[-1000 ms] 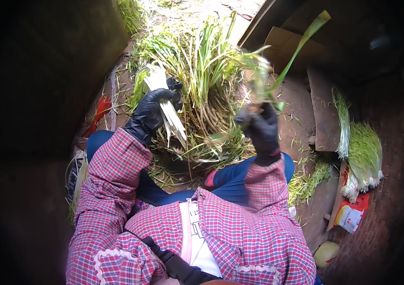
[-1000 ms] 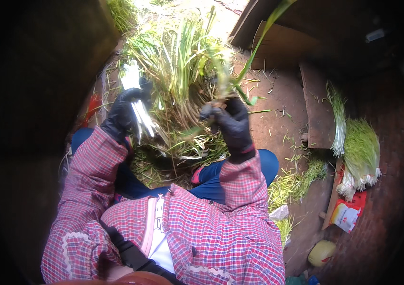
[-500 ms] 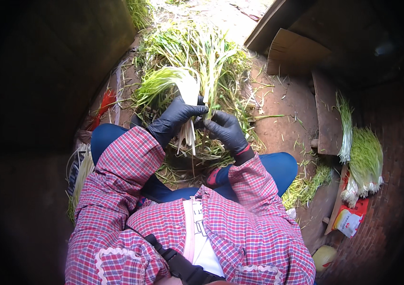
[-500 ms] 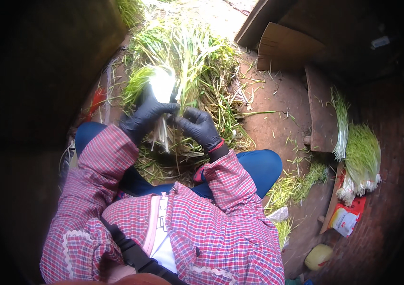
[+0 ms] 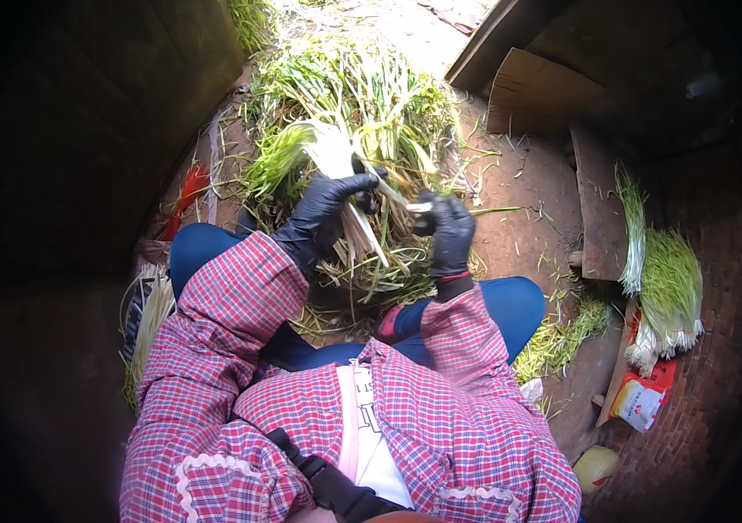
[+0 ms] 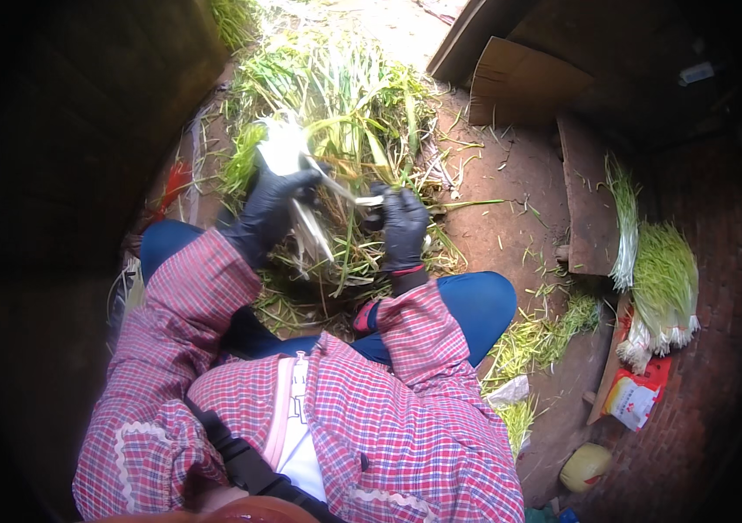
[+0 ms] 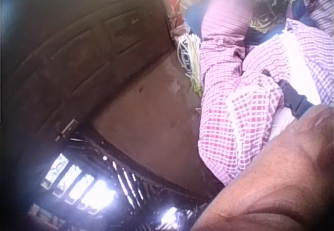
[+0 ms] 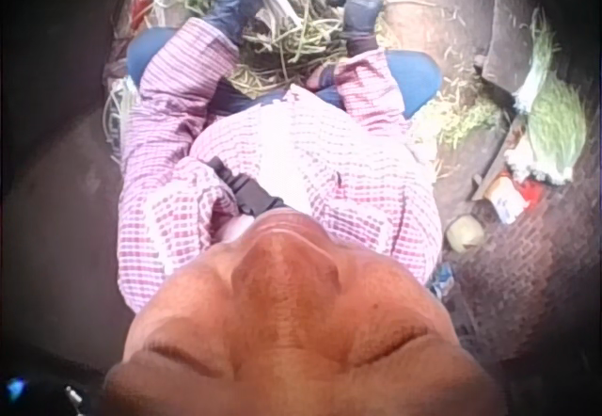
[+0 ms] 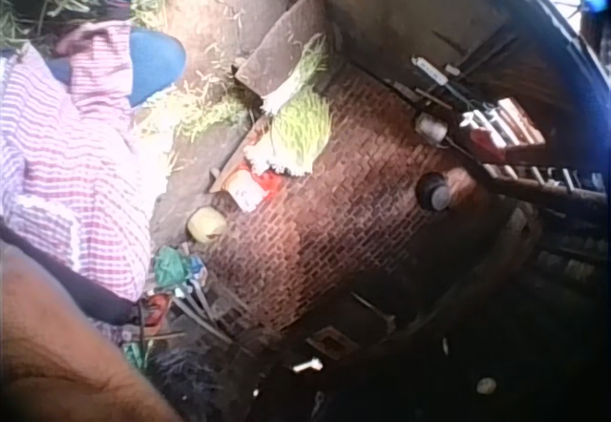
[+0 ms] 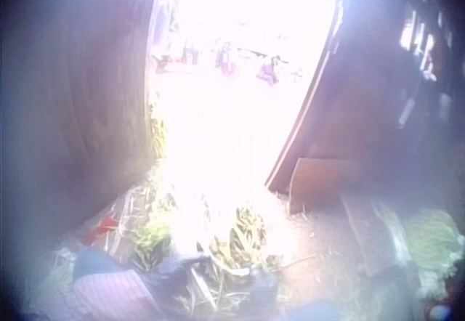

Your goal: The person sits cross-legged and trims the root ends and outer layers of green onions by hand, separating the cleaned stalks into a bundle. The person repeatedly picks up stalks, snaps off the ends, and sets the trimmed pieces aside.

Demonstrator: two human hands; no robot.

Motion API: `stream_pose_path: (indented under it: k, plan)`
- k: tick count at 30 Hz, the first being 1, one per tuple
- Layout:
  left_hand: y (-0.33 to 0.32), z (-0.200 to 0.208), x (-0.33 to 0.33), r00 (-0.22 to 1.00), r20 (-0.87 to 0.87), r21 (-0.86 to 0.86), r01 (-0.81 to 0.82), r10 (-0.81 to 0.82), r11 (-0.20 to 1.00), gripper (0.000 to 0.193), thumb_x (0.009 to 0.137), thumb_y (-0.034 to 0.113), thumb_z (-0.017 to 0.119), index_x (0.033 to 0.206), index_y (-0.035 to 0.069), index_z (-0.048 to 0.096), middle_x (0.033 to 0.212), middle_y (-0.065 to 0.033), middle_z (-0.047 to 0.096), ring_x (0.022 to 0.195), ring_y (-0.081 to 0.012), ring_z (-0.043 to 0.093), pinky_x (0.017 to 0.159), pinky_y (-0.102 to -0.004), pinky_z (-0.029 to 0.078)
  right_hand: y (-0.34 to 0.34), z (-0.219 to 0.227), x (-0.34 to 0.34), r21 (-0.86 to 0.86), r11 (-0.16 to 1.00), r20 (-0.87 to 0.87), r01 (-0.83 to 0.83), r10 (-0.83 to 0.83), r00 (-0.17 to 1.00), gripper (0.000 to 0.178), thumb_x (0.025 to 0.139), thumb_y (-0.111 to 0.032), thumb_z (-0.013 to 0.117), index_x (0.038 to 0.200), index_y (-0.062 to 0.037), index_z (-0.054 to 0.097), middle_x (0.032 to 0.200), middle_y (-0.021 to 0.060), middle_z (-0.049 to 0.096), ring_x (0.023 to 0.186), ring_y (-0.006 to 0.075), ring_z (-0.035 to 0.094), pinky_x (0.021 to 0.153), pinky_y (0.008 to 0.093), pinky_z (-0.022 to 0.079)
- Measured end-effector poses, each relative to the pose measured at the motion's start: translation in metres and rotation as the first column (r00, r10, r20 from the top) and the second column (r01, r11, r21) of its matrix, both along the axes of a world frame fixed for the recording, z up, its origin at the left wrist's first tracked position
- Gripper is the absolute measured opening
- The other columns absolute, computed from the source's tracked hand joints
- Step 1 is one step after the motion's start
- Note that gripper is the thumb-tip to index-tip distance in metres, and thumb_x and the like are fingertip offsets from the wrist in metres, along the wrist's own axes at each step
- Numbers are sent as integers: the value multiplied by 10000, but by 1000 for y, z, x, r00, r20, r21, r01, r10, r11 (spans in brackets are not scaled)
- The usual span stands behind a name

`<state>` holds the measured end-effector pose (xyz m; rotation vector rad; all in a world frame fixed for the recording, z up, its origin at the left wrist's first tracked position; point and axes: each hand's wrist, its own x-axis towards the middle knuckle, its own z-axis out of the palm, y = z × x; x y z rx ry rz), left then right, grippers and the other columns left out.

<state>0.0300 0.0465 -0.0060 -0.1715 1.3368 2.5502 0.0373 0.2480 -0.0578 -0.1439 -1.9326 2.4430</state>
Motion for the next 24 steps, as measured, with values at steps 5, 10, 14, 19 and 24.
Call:
stream_pose_path:
  k: [5, 10, 14, 19, 24]
  plan:
    - [-20, 9, -9, 986, -23, -12, -166, 165, 986, 251, 738, 93, 681, 938, 1, 563, 821, -55, 591, 660, -114, 527, 573, -235, 454, 97, 16, -26, 744, 668, 206, -16, -207, 956, 193, 880, -145, 543, 923, 12, 646, 709, 34, 629, 514, 77, 545, 451, 213, 443]
    - [3, 1, -2, 988, -117, -77, -110, 101, 991, 242, 732, -16, 682, 946, -23, 568, 757, -68, 614, 620, -129, 590, 502, -232, 482, 31, 43, -25, 322, 916, -48, -241, 270, 962, 192, 800, -186, 677, 824, 2, 648, 640, 4, 591, 540, 51, 508, 483, 206, 412]
    - [8, -7, 1, 996, -88, -145, -25, 13, 989, 272, 706, -30, 699, 933, -22, 550, 741, -72, 596, 587, -149, 588, 515, -252, 497, -36, 58, -34, 131, 905, -4, -406, 410, 912, 143, 795, -177, 682, 823, -41, 648, 638, -16, 584, 538, 49, 499, 474, 187, 382]
    - [-20, -15, -4, 1000, 4, -277, -11, 12, 961, 268, 715, -29, 682, 954, -23, 560, 778, -95, 619, 643, -166, 614, 541, -269, 518, 39, 83, -47, -41, 982, -47, 187, -189, 981, 92, 825, -107, 585, 805, -35, 638, 570, -50, 498, 402, 11, 376, 357, 157, 264]
    - [-43, 3, -8, 988, 86, -206, -105, 125, 973, 326, 732, 63, 712, 1012, -4, 559, 825, -70, 636, 579, -129, 585, 497, -241, 498, 52, 73, -52, -293, 945, 24, 143, -142, 990, 102, 838, -80, 573, 868, 6, 619, 631, -18, 539, 479, 15, 465, 411, 131, 369]
